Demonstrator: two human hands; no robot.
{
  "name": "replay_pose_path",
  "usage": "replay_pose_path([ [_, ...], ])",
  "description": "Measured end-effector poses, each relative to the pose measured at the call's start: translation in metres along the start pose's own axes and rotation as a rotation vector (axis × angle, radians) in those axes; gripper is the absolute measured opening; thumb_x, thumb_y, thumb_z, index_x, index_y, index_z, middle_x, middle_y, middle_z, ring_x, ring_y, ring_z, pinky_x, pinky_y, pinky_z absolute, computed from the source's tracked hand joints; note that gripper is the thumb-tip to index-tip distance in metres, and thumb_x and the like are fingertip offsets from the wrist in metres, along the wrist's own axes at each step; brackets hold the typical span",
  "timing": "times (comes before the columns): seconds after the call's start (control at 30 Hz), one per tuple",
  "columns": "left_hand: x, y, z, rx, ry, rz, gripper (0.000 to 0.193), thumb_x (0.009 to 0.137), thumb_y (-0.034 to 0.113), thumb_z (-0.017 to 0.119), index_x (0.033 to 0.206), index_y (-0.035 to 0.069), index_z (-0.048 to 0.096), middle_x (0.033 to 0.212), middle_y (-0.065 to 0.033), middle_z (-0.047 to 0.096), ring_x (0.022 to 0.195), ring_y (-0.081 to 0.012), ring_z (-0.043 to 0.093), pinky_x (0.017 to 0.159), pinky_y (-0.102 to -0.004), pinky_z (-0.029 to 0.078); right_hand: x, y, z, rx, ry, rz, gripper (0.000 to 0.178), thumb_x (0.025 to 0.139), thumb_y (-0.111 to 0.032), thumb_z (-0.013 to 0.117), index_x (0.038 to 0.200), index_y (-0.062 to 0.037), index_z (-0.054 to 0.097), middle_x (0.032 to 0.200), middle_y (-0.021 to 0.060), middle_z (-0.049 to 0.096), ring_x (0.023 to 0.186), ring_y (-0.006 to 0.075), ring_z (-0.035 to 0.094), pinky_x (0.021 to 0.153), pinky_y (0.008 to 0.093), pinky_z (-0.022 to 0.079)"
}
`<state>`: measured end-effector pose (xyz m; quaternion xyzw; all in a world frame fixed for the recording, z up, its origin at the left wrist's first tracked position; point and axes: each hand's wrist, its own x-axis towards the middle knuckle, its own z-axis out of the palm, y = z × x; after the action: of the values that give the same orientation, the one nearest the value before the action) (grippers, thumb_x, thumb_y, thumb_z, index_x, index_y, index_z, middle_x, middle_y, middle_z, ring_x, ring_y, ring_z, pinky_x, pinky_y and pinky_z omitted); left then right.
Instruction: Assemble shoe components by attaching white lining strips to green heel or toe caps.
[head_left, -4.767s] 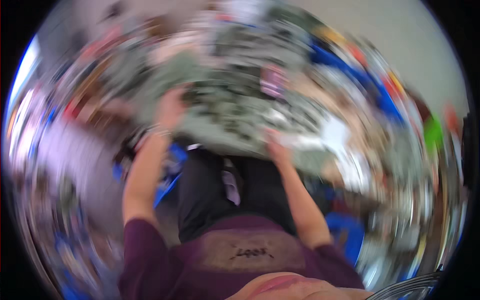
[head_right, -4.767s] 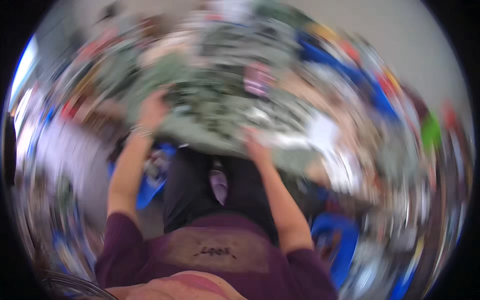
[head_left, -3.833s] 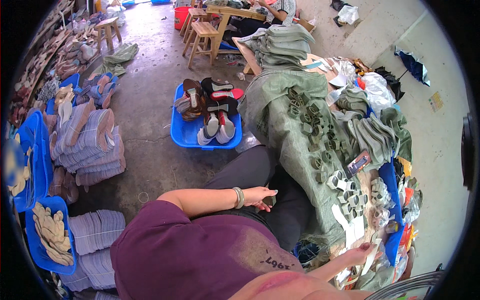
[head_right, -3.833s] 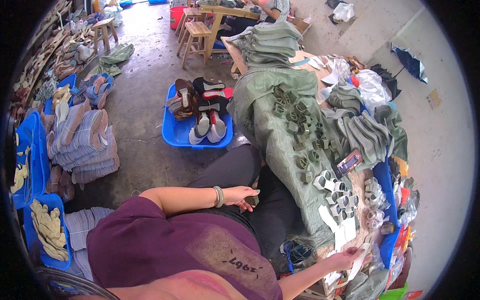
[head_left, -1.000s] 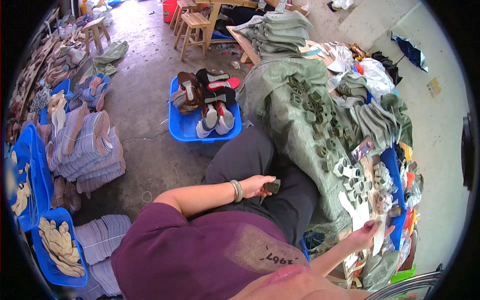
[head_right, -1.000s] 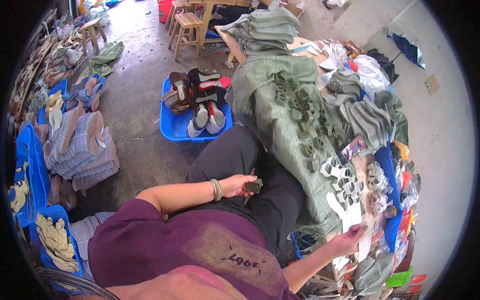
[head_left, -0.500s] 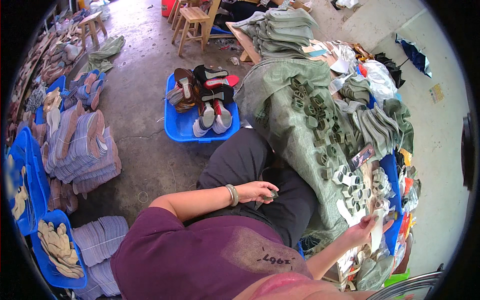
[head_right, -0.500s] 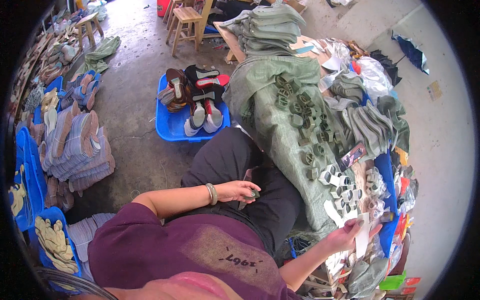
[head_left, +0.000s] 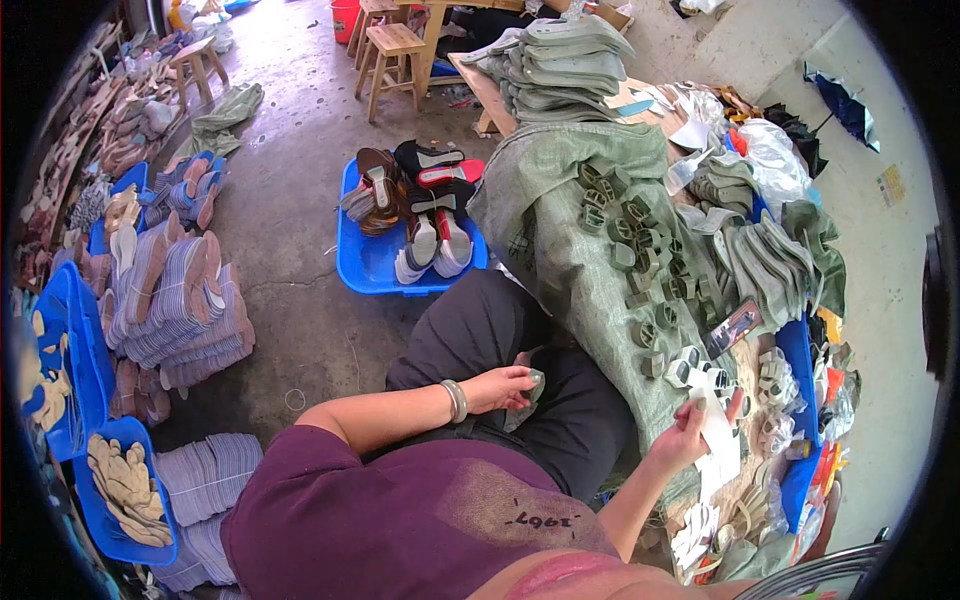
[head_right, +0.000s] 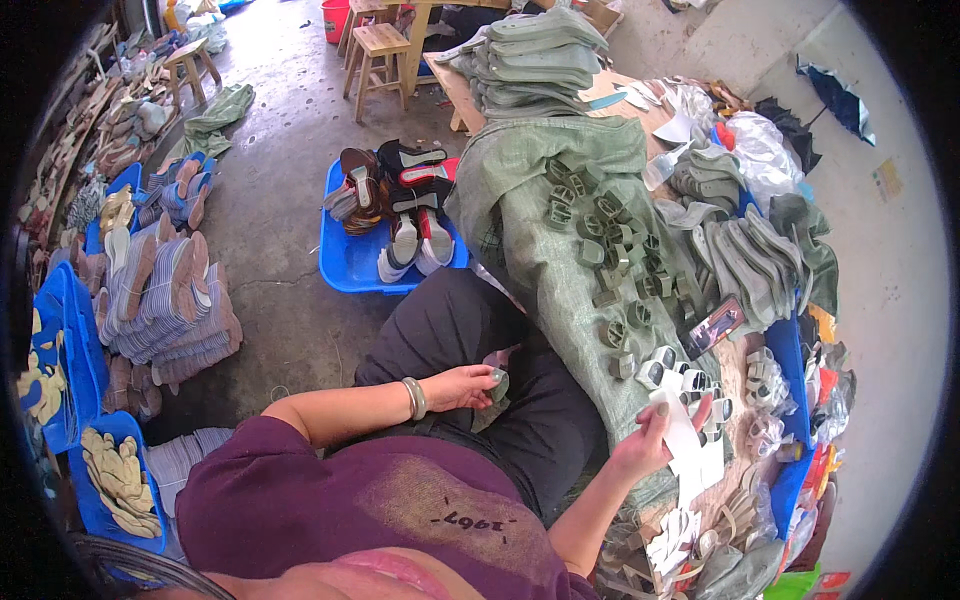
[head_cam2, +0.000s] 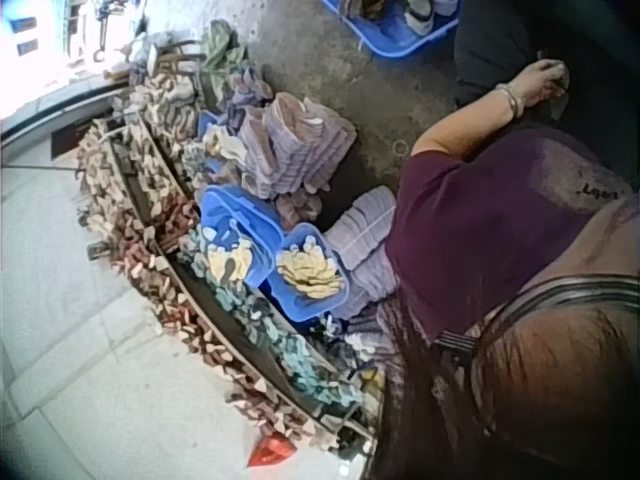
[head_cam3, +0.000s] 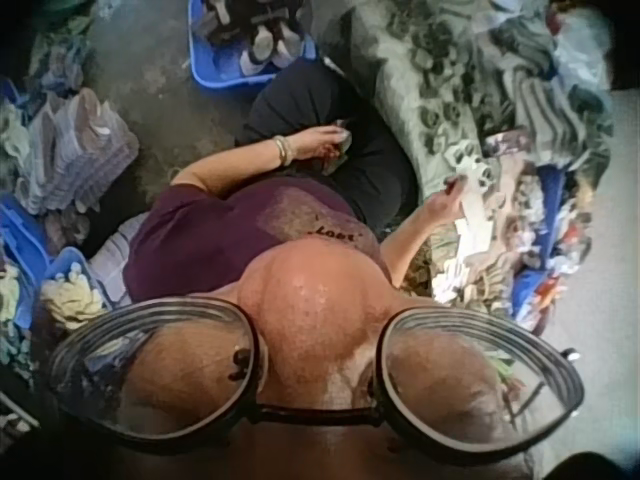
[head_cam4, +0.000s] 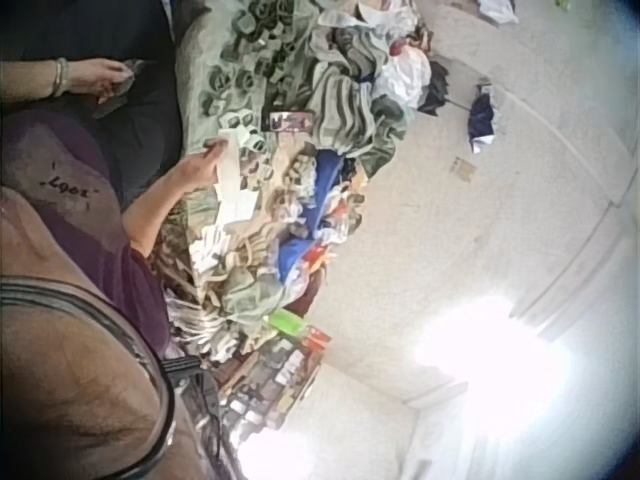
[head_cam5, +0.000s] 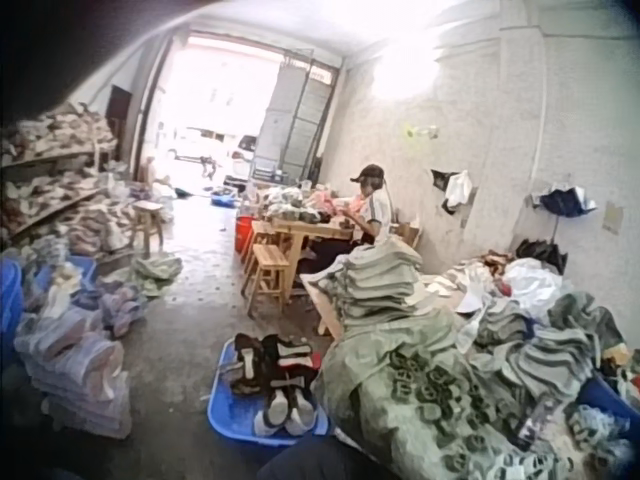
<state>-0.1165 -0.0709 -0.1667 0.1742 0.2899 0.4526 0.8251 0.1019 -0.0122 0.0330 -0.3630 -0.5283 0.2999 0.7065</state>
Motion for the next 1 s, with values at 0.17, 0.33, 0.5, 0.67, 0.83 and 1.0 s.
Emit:
replay_pose_path([
  [0.17, 0.007, 0.004, 0.002, -0.044, 0.05, 0.028, 0.034, 0.089, 0.009, 0.057, 0.119, 0.009, 0.04, 0.097, -0.0062, 0.059, 0.092, -0.0199, 0.062, 0.079, -0.0274, 0.052, 0.015, 0.043, 0.008, 0.056, -0.118, 0.057, 0.061, 0.084, -0.002, 0.058, 0.138, -0.0023, 0.03, 0.075, 0.0027, 0.051, 0.059, 0.0088, 0.044, 0.053, 0.0215, 0.037],
  [0.33, 0.016, 0.006, 0.011, 0.103, 0.173, -0.072, 0.044, 0.087, 0.004, 0.06, 0.123, 0.008, 0.035, 0.1, -0.0105, 0.06, 0.09, -0.0204, 0.063, 0.079, -0.0284, 0.053, 0.024, 0.074, 0.025, -0.049, -0.152, 0.129, 0.057, 0.084, -0.005, 0.06, 0.135, -0.0029, 0.036, 0.078, 0.0041, 0.054, 0.058, 0.0093, 0.046, 0.053, 0.0214, 0.038],
  [0.5, 0.055, -0.004, 0.007, 0.235, 0.179, -0.189, 0.045, 0.083, 0.01, 0.066, 0.12, 0.005, 0.041, 0.093, -0.0058, 0.06, 0.074, -0.0117, 0.06, 0.066, -0.0223, 0.05, 0.024, 0.112, 0.042, -0.014, -0.286, 0.108, 0.051, 0.083, -0.004, 0.061, 0.13, -0.0027, 0.041, 0.088, 0.0042, 0.052, 0.061, 0.0083, 0.049, 0.057, 0.0202, 0.042],
  [0.67, 0.096, -0.004, -0.002, 0.29, 0.406, -0.157, 0.046, 0.084, 0.018, 0.065, 0.12, 0.002, 0.041, 0.096, -0.0061, 0.06, 0.065, -0.0121, 0.059, 0.056, -0.0215, 0.048, 0.021, 0.126, 0.047, -0.087, -0.381, 0.195, 0.049, 0.084, -0.004, 0.06, 0.129, -0.0019, 0.042, 0.09, 0.0055, 0.053, 0.064, 0.0088, 0.051, 0.059, 0.02, 0.043],
  [0.83, 0.103, -0.003, -0.001, 0.214, 0.525, -0.103, 0.048, 0.086, 0.023, 0.062, 0.122, -0.001, 0.04, 0.103, -0.01, 0.06, 0.07, -0.016, 0.062, 0.058, -0.0256, 0.051, 0.013, 0.136, 0.037, -0.161, -0.488, 0.194, 0.047, 0.084, -0.003, 0.06, 0.127, 0.0, 0.043, 0.09, 0.0058, 0.055, 0.067, 0.0094, 0.052, 0.061, 0.0202, 0.044],
  [1.0, 0.115, -0.019, -0.018, 0.228, 0.503, -0.146, 0.047, 0.09, 0.025, 0.058, 0.126, 0.001, 0.039, 0.107, -0.0117, 0.06, 0.073, -0.0178, 0.063, 0.063, -0.029, 0.054, 0.008, 0.139, 0.038, -0.274, -0.625, 0.143, 0.046, 0.083, 0.0, 0.06, 0.126, 0.0006, 0.043, 0.086, 0.0061, 0.057, 0.07, 0.0095, 0.053, 0.064, 0.0205, 0.044],
])
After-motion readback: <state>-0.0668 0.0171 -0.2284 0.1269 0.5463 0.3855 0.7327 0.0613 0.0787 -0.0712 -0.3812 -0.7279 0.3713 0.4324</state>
